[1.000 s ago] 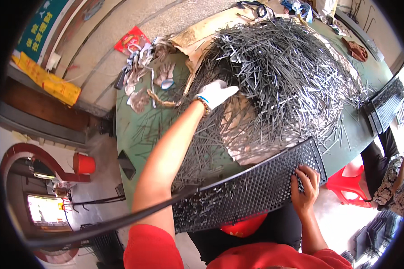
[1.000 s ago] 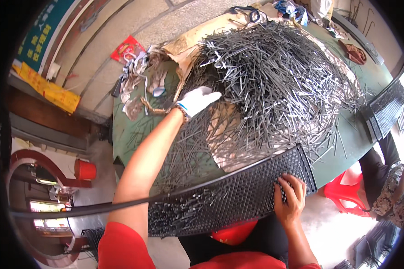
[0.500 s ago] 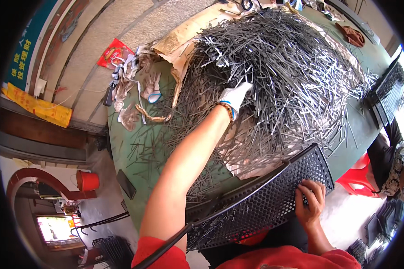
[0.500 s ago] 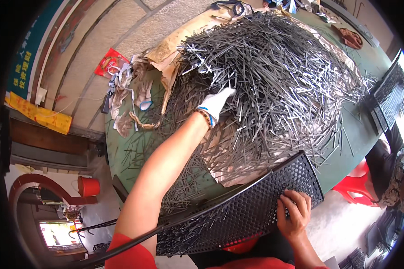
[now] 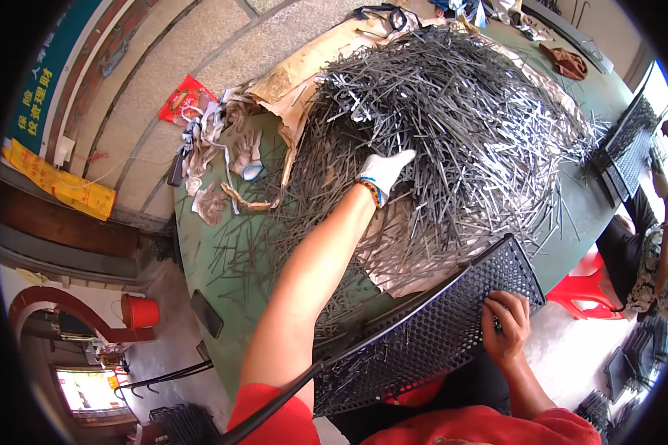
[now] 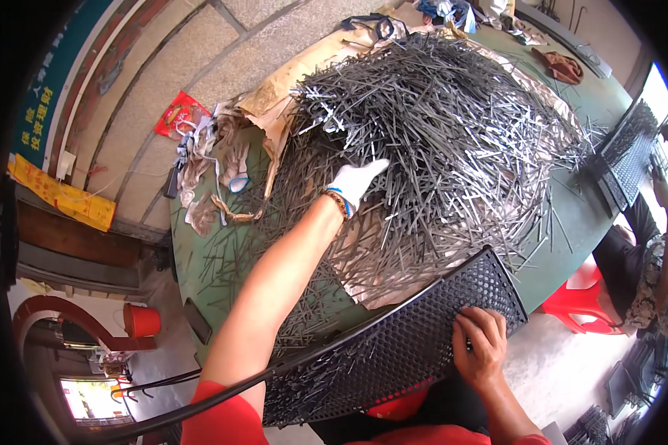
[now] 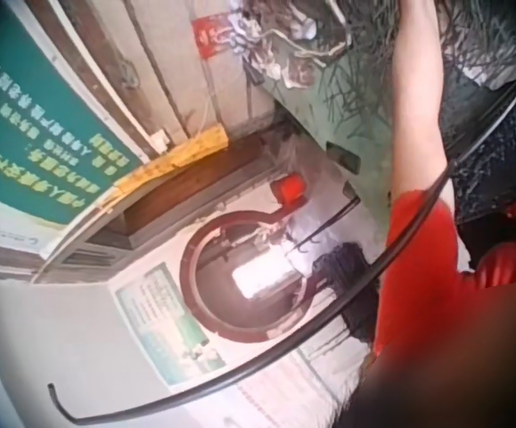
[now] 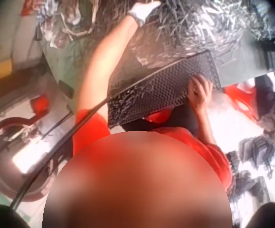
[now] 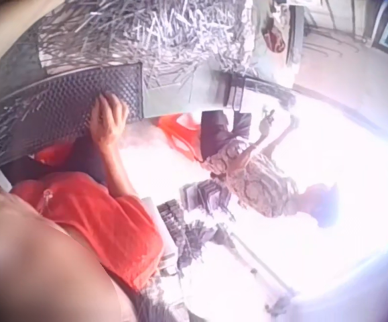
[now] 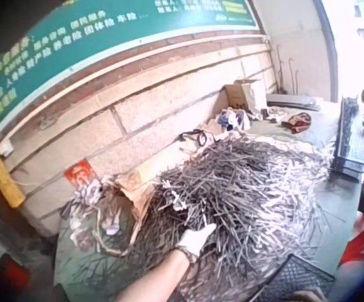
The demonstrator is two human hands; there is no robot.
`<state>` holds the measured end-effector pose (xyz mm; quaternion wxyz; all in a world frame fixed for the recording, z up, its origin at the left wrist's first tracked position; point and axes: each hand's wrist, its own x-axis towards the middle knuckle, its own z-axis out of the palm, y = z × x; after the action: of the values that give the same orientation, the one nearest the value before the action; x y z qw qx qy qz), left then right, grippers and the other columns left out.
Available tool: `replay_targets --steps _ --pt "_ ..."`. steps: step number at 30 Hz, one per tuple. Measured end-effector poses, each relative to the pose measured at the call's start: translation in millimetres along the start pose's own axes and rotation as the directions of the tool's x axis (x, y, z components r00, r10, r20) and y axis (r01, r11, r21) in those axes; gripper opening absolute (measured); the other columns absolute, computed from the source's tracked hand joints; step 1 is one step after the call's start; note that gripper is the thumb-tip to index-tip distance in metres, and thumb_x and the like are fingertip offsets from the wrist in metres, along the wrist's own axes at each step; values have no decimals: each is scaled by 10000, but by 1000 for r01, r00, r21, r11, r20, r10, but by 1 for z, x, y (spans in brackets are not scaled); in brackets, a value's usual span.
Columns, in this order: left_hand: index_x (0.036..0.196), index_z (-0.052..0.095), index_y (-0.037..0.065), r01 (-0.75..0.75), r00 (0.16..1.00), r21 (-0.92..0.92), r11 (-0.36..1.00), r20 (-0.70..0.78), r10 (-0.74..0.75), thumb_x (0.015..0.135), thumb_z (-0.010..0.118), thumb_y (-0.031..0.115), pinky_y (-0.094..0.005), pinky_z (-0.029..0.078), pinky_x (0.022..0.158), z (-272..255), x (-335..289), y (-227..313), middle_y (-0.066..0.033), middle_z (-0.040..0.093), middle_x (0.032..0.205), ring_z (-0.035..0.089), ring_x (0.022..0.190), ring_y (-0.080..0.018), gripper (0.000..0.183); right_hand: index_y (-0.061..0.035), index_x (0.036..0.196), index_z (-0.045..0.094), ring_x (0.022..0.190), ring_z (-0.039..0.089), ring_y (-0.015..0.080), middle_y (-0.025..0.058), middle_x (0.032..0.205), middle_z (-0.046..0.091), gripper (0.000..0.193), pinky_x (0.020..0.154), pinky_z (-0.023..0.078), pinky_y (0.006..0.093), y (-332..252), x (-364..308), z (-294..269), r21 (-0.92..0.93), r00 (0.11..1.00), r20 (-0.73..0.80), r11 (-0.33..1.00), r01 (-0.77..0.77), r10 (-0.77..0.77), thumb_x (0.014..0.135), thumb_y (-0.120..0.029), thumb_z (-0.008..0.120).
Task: Manually inserting thin metal wire bristles into a black perforated brush base plate.
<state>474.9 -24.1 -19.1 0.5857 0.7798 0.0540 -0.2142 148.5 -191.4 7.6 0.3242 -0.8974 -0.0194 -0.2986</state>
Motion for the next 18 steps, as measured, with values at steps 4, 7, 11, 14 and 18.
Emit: replay_targets --steps 4,7,11,14,18 --pt "1012 622 -132 -1 994 186 983 -111 22 742 792 350 -320 463 803 -8 13 -21 -136 658 980 590 888 -196 578 -7 866 652 850 599 291 113 940 642 221 753 477 366 0 1 2 3 1000 -13 1000 21 -21 674 88 705" --pt "1010 619 -135 -93 995 116 989 49 88 755 782 352 -306 459 772 -11 -4 -6 -121 648 958 573 869 -177 573 -9 866 655 858 597 292 110 941 642 219 757 480 368 1 5 6 1 1000 -20 1000 -1 1 673 81 709" --pt "1150 554 -119 -80 996 98 992 40 77 808 741 307 -317 471 753 -34 -27 -10 -110 642 994 571 862 -175 578 -10 871 661 861 602 280 100 953 639 220 764 482 365 4 10 9 31 999 -13 999 32 -32 670 61 712" --pt "1162 548 -107 -65 996 20 998 63 64 832 721 268 -301 460 827 -56 -55 -20 -127 627 1063 564 927 -183 529 -8 867 656 873 600 285 104 961 633 219 778 481 367 4 12 8 12 999 24 1000 22 -23 667 64 708" --pt "1149 569 -90 -1 1000 145 989 -30 5 847 695 193 -296 468 823 -92 -108 -21 -103 636 1053 577 888 -164 432 11 866 655 881 596 298 122 956 637 195 785 472 380 5 12 10 29 1000 27 1000 4 -4 684 68 696"
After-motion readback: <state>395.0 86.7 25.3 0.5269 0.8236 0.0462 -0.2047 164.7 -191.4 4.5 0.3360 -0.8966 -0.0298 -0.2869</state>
